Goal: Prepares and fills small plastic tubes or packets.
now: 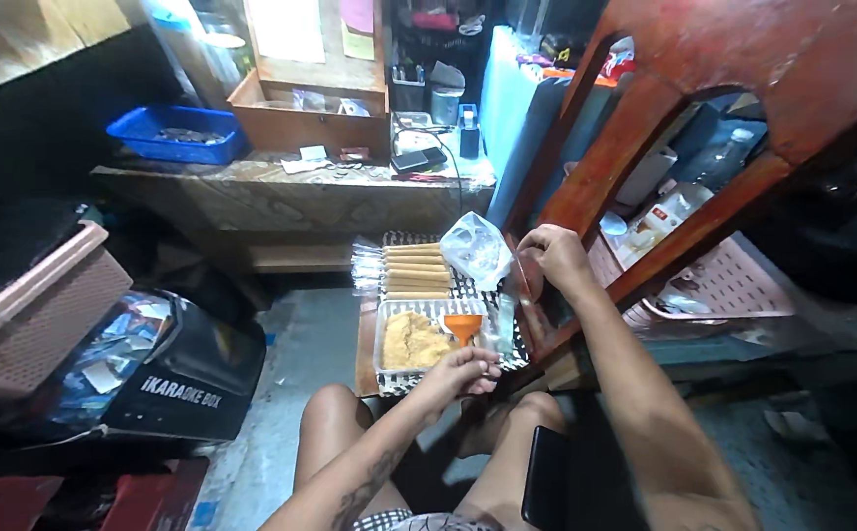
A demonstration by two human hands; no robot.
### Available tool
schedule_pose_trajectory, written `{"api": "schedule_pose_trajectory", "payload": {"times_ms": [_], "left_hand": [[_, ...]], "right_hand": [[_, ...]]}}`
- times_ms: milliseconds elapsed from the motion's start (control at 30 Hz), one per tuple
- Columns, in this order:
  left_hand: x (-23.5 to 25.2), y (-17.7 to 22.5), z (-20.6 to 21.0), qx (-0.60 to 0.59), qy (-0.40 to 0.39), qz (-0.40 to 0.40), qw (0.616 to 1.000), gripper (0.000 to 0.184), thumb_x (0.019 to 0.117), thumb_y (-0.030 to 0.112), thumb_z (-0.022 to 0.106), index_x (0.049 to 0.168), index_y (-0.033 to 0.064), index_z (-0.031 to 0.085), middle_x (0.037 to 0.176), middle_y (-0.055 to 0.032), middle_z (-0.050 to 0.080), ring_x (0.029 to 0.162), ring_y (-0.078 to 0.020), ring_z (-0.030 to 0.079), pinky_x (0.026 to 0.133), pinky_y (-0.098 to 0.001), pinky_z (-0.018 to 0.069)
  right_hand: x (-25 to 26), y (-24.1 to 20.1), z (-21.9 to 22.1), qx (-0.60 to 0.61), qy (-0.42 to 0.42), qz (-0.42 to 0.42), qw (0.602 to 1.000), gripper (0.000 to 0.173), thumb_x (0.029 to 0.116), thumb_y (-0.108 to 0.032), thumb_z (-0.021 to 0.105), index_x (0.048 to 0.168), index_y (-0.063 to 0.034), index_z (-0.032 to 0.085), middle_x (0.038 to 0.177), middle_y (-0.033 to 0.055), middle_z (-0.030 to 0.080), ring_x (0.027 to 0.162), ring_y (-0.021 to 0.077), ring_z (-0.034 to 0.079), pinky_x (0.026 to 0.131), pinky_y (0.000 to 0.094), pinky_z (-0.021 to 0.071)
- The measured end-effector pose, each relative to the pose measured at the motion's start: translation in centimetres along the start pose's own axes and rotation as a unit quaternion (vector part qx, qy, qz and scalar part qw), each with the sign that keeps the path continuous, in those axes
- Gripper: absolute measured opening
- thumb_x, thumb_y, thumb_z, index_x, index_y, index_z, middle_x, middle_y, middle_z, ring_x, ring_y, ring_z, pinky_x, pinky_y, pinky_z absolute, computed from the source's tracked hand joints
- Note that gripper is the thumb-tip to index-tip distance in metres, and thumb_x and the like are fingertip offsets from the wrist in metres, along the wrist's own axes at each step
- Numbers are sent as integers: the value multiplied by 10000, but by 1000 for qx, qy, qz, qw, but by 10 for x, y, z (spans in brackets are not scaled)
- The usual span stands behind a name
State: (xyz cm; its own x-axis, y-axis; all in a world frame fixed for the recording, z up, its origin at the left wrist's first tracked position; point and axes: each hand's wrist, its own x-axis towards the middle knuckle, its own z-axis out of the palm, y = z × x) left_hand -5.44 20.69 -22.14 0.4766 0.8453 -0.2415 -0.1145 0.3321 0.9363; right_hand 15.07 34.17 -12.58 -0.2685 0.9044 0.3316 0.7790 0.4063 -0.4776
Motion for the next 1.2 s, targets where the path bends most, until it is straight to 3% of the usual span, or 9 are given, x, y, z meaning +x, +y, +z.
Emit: {"api": "schedule_pose_trajectory", "payload": {"times_ms": [133, 233, 367, 433, 533, 600, 700, 900, 1200], "left_hand": [[52, 12, 12, -169, -20, -88, 981, 591, 1124, 429, 156, 1420, 20, 463, 1207, -134, 692, 970, -207, 717, 833, -349, 584], [81, 34, 23, -258, -2, -101, 961, 735, 1086, 567, 122, 1422, -4, 441, 1250, -170, 663, 1081, -245, 686, 909, -395, 556], [97, 50, 31, -315, 137, -93, 935, 313, 1105, 226, 385, 1161, 1, 596, 880, -96, 698, 696, -146, 679, 636, -269, 566], [88, 56, 26, -280, 157, -72, 944, 252, 1106, 171, 406, 1170, 9, 587, 859, -66, 682, 685, -119, 664, 654, -248, 561], [66, 53, 21, -217, 156, -17, 963, 173, 1096, 126, 429, 1104, 19, 565, 771, -22, 632, 612, -82, 628, 612, -212, 559], [53, 47, 23, -196, 161, 17, 967, 166, 1088, 102, 445, 1084, 5, 580, 754, -29, 643, 605, -86, 635, 607, -211, 558], [39, 43, 26, -160, 168, 69, 970, 150, 1068, 36, 462, 1082, -10, 605, 791, -49, 683, 628, -90, 653, 644, -216, 569], [21, 41, 29, -130, 180, 155, 963, 178, 1029, -40, 476, 1006, 10, 645, 802, -52, 712, 643, -93, 662, 664, -229, 575], [14, 32, 15, -65, 216, 197, 954, 119, 1023, 23, 549, 946, 62, 632, 740, 2, 684, 615, -53, 636, 618, -205, 556]], "right_hand": [[-17, -4, -5, 14, 23, -7, 1000, 95, 925, 10, 690, 992, 21, 757, 1049, 190, 712, 1013, 315, 684, 940, 490, 536], [-53, -18, -3, 8, 15, -37, 999, 56, 922, -1, 707, 964, 19, 739, 1016, 184, 707, 940, 318, 695, 875, 509, 569], [-143, -35, 19, 52, -54, -97, 992, 173, 968, -84, 627, 963, 32, 756, 1011, 165, 744, 986, 281, 723, 924, 429, 573], [-190, -36, 43, 81, -4, -167, 983, 206, 959, -129, 623, 859, -4, 751, 903, 120, 748, 898, 238, 741, 845, 362, 607], [-235, -43, 69, 112, 42, -149, 981, 137, 912, -99, 674, 818, -26, 742, 881, 109, 739, 899, 189, 732, 850, 250, 585], [-250, -48, 83, 114, 57, -121, 984, 97, 883, -81, 696, 814, -33, 743, 881, 104, 729, 911, 171, 718, 867, 211, 563], [-258, -54, 102, 111, 31, -104, 988, 57, 833, -32, 718, 786, -21, 748, 874, 117, 739, 864, 218, 736, 787, 278, 602], [-262, -55, 128, 107, 6, -124, 986, 69, 849, -50, 710, 793, -53, 749, 880, 96, 732, 868, 216, 733, 772, 284, 609], [-266, -59, 124, 197, -39, -154, 967, 80, 851, -90, 727, 795, -36, 745, 872, 90, 737, 882, 191, 728, 817, 257, 589]]}}
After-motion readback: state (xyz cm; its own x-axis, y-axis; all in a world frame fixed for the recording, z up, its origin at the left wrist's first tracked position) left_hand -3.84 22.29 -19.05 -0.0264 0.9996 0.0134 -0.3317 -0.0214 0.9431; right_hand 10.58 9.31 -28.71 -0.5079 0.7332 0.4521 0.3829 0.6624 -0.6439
